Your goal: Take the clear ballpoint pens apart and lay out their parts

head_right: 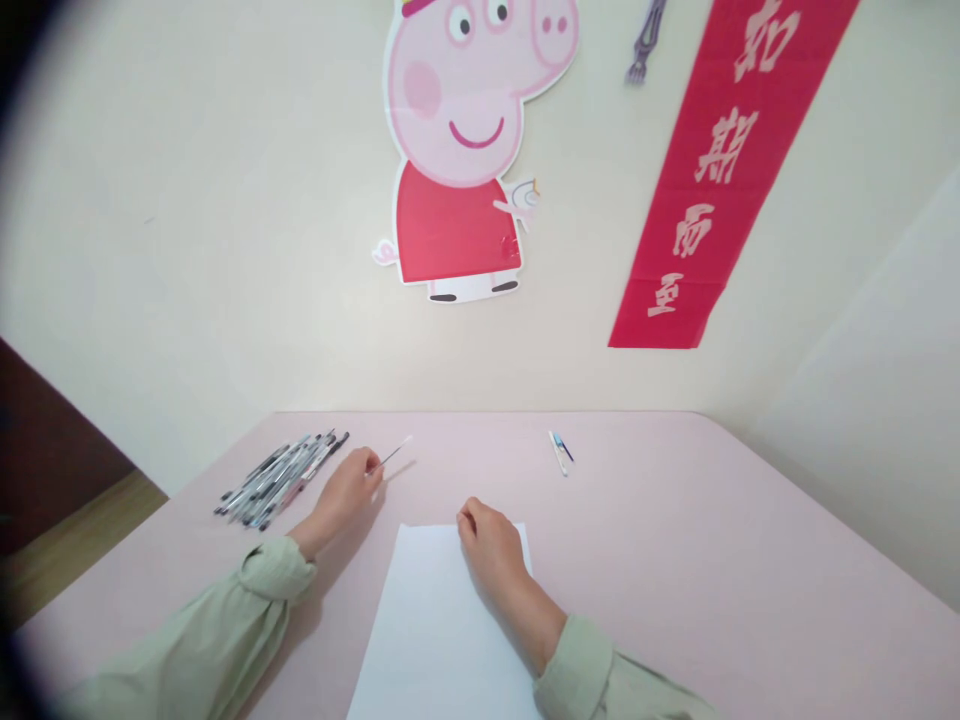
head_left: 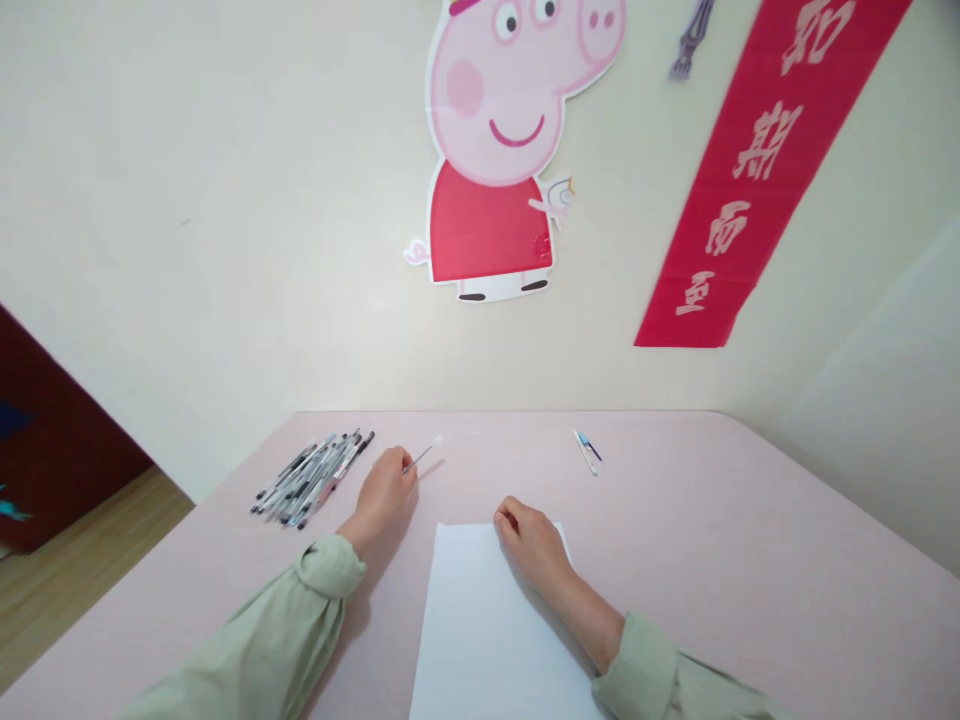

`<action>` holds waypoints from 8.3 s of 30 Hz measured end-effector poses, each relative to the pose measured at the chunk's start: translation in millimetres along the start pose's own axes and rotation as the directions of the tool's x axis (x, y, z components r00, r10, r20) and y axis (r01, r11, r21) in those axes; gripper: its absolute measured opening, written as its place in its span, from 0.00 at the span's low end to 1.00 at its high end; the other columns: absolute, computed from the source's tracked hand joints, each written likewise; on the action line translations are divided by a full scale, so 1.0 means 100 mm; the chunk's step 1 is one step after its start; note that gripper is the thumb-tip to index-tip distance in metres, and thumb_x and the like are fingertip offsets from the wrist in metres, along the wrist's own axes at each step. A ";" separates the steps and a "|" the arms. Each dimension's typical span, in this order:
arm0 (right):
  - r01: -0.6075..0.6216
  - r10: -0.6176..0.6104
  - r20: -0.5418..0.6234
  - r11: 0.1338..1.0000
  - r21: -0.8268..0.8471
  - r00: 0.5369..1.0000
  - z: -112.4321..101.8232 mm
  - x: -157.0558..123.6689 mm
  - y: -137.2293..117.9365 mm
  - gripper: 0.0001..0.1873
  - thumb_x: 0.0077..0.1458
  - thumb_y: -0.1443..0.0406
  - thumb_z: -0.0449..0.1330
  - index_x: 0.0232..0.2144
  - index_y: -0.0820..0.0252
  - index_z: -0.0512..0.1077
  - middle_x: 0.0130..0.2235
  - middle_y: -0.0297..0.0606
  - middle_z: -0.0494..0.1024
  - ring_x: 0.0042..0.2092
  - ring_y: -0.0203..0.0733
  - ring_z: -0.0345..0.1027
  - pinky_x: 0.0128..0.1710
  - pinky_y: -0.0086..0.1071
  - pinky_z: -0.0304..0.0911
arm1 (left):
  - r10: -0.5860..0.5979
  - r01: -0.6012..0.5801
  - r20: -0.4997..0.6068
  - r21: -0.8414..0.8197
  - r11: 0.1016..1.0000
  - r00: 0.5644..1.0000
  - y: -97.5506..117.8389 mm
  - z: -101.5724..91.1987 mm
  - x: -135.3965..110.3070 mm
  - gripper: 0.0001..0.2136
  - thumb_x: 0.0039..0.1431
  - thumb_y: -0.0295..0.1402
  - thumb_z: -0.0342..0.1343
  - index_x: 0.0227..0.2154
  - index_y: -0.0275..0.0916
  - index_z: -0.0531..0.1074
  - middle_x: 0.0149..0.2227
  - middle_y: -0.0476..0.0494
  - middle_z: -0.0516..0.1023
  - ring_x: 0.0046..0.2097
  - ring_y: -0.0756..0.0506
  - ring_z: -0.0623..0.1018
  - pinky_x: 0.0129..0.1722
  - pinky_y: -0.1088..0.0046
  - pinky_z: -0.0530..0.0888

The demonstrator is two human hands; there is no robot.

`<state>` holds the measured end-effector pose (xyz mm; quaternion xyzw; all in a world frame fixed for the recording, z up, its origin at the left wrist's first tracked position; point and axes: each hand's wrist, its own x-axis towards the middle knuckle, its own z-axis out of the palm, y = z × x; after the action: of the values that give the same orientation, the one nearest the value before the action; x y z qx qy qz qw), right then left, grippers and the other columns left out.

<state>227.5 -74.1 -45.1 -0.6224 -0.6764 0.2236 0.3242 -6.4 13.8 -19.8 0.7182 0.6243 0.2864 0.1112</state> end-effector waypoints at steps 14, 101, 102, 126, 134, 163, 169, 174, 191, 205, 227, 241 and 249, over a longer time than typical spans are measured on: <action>-0.075 0.200 -0.066 0.624 0.778 0.978 -0.15 0.26 0.26 0.15 0.53 0.53 0.55 0.30 0.60 0.67 0.21 0.26 0.67 0.17 0.28 0.54 0.17 0.23 0.50 | 0.233 -0.088 0.187 -0.571 0.816 0.954 0.79 0.67 -0.57 0.02 0.56 0.35 0.53 0.31 0.44 0.67 0.27 0.50 0.72 0.29 0.46 0.70 0.31 0.74 0.60; -0.199 0.200 -0.303 0.979 0.032 0.932 -0.58 1.03 0.72 0.09 0.56 0.66 0.53 0.41 0.59 0.65 0.33 0.40 0.75 0.37 0.43 0.68 0.34 0.32 0.57 | 0.067 0.544 0.551 -0.834 0.096 0.832 0.96 0.68 -0.60 0.13 0.55 0.42 0.54 0.32 0.35 0.71 0.23 0.52 0.69 0.22 0.55 0.67 0.23 0.79 0.67; -0.218 0.196 -0.316 0.975 -0.038 0.928 -0.61 1.10 0.74 0.09 0.57 0.67 0.52 0.41 0.60 0.65 0.33 0.41 0.75 0.37 0.44 0.68 0.35 0.33 0.55 | 0.072 0.543 0.550 -0.835 0.094 0.832 0.95 0.68 -0.60 0.13 0.54 0.43 0.54 0.31 0.35 0.71 0.23 0.52 0.69 0.22 0.54 0.67 0.23 0.79 0.67; -0.138 0.105 0.095 0.858 0.495 0.990 -0.24 0.01 0.07 0.05 0.54 0.63 0.55 0.34 0.58 0.68 0.31 0.33 0.76 0.30 0.37 0.69 0.29 0.29 0.61 | 0.127 0.554 0.540 -0.824 -0.119 0.832 0.95 0.59 -0.54 0.15 0.52 0.40 0.61 0.39 0.36 0.75 0.29 0.48 0.71 0.33 0.50 0.72 0.38 0.72 0.69; -0.345 0.098 0.374 0.643 0.683 0.922 -0.24 -0.09 0.09 0.18 0.49 0.51 0.61 0.31 0.62 0.72 0.24 0.32 0.73 0.21 0.30 0.62 0.23 0.26 0.56 | -0.033 0.471 0.478 -0.873 -0.124 0.878 0.88 0.52 -0.42 0.22 0.48 0.44 0.63 0.45 0.37 0.74 0.24 0.53 0.69 0.28 0.51 0.70 0.32 0.74 0.66; -0.292 0.219 0.207 0.495 0.818 0.953 -0.23 0.02 0.19 0.23 0.50 0.46 0.58 0.23 0.60 0.65 0.16 0.25 0.61 0.18 0.29 0.52 0.20 0.26 0.48 | 0.028 0.429 0.442 -0.884 0.187 0.897 0.90 0.64 -0.53 0.17 0.52 0.42 0.60 0.39 0.35 0.77 0.37 0.38 0.79 0.41 0.45 0.76 0.47 0.67 0.71; -0.230 0.176 0.158 0.557 0.798 0.972 -0.24 0.02 0.19 0.22 0.51 0.47 0.58 0.24 0.59 0.65 0.17 0.26 0.61 0.20 0.31 0.52 0.21 0.26 0.49 | 0.018 0.393 0.408 -0.889 0.233 0.913 0.89 0.66 -0.54 0.17 0.53 0.43 0.60 0.39 0.34 0.77 0.37 0.37 0.80 0.41 0.45 0.77 0.46 0.67 0.71; -0.168 0.120 0.120 0.599 0.783 0.986 -0.26 0.02 0.17 0.20 0.51 0.48 0.58 0.23 0.57 0.62 0.19 0.27 0.62 0.22 0.32 0.53 0.23 0.27 0.51 | -0.015 0.411 0.416 -0.890 0.199 0.909 0.88 0.68 -0.53 0.18 0.51 0.44 0.61 0.38 0.33 0.77 0.35 0.37 0.80 0.40 0.45 0.77 0.47 0.65 0.71; -0.134 0.108 0.081 0.716 0.685 0.991 -0.25 0.05 0.22 0.21 0.54 0.47 0.54 0.24 0.58 0.66 0.21 0.30 0.66 0.22 0.33 0.59 0.23 0.28 0.56 | -0.025 0.445 0.445 -0.889 0.106 0.895 0.91 0.65 -0.51 0.18 0.48 0.43 0.64 0.37 0.34 0.78 0.34 0.39 0.81 0.37 0.47 0.78 0.45 0.67 0.73; -0.068 0.087 0.005 0.743 0.665 0.996 -0.25 0.05 0.18 0.16 0.53 0.52 0.58 0.26 0.57 0.64 0.23 0.29 0.69 0.23 0.34 0.61 0.25 0.29 0.57 | -0.072 0.467 0.462 -0.881 0.082 0.884 0.90 0.65 -0.50 0.18 0.46 0.43 0.65 0.35 0.33 0.78 0.33 0.38 0.81 0.35 0.47 0.78 0.42 0.70 0.73; -0.068 0.099 -0.012 0.763 0.642 0.995 -0.20 0.06 0.26 0.13 0.53 0.54 0.59 0.29 0.56 0.63 0.22 0.29 0.70 0.24 0.35 0.62 0.26 0.29 0.58 | -0.055 0.469 0.466 -0.879 0.084 0.883 0.88 0.67 -0.50 0.18 0.47 0.42 0.64 0.37 0.33 0.77 0.33 0.38 0.81 0.35 0.48 0.78 0.43 0.69 0.73; -0.078 0.109 -0.009 0.763 0.642 0.994 -0.21 0.06 0.25 0.12 0.53 0.55 0.57 0.28 0.57 0.66 0.23 0.32 0.71 0.25 0.36 0.63 0.27 0.30 0.59 | -0.055 0.468 0.465 -0.878 0.099 0.884 0.88 0.66 -0.50 0.18 0.46 0.42 0.65 0.36 0.33 0.78 0.34 0.38 0.81 0.36 0.47 0.78 0.44 0.68 0.73; -0.061 0.103 -0.024 0.743 0.667 0.994 -0.21 0.06 0.25 0.11 0.49 0.58 0.62 0.30 0.56 0.66 0.26 0.30 0.71 0.25 0.35 0.64 0.26 0.29 0.59 | -0.049 0.465 0.462 -0.879 0.104 0.886 0.87 0.68 -0.51 0.18 0.47 0.43 0.64 0.36 0.33 0.78 0.33 0.38 0.81 0.35 0.47 0.78 0.43 0.68 0.73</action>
<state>259.9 -66.9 -47.9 -0.5016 -0.5146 0.4453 0.5342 100.8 -38.5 -43.3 0.3846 0.3772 0.4756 0.6954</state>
